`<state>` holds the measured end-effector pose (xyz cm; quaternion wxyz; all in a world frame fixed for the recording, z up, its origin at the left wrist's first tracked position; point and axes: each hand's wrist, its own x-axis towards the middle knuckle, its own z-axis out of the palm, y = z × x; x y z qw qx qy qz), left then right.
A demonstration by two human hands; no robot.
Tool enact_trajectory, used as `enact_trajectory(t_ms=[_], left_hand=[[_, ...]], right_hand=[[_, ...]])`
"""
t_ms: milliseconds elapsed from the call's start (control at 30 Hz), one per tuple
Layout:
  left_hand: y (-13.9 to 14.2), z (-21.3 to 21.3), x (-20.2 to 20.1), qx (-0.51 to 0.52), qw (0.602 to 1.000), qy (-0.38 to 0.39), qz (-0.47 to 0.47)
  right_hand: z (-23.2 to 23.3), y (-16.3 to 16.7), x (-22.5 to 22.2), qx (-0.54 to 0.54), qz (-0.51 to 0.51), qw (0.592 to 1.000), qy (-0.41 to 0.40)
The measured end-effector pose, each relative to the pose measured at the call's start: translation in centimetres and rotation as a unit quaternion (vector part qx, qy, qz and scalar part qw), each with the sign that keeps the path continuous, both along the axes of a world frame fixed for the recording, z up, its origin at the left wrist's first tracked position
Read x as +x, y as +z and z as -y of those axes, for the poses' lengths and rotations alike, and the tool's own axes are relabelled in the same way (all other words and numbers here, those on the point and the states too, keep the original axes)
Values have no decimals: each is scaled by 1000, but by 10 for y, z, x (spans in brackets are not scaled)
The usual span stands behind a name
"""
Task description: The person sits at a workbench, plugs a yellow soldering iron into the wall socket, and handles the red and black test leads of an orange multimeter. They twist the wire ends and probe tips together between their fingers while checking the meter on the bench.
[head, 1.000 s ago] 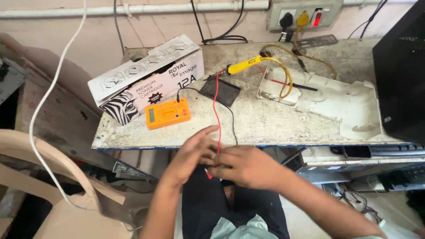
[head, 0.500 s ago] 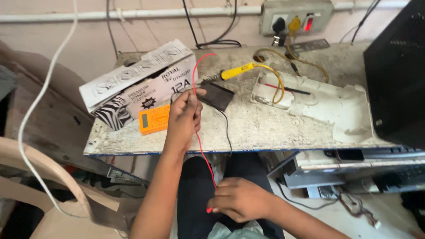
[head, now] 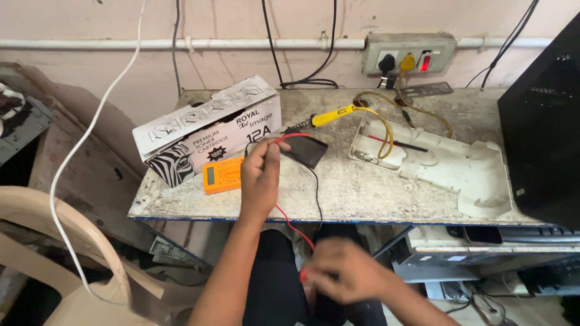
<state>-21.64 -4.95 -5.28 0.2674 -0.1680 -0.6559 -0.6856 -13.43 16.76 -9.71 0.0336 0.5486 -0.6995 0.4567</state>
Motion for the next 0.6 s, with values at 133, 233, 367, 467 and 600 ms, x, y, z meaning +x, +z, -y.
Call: enact_trajectory(t_ms=[133, 233, 367, 467, 600], left_hand=[[10, -8, 12, -68, 996, 56, -10], [11, -11, 10, -75, 995, 67, -15], [-4, -12, -2, -90, 994, 57, 29], [-22, -8, -11, -78, 995, 20, 56], [-41, 0, -19, -76, 995, -16, 65]], right_hand=[[10, 25, -59, -23, 152, 950, -273], [21, 30, -98, -90, 43, 946, -308], [30, 21, -118, -240, 116, 925, -271], [29, 13, -121, -234, 124, 919, -291], [23, 7, -124, -177, 72, 928, -319]])
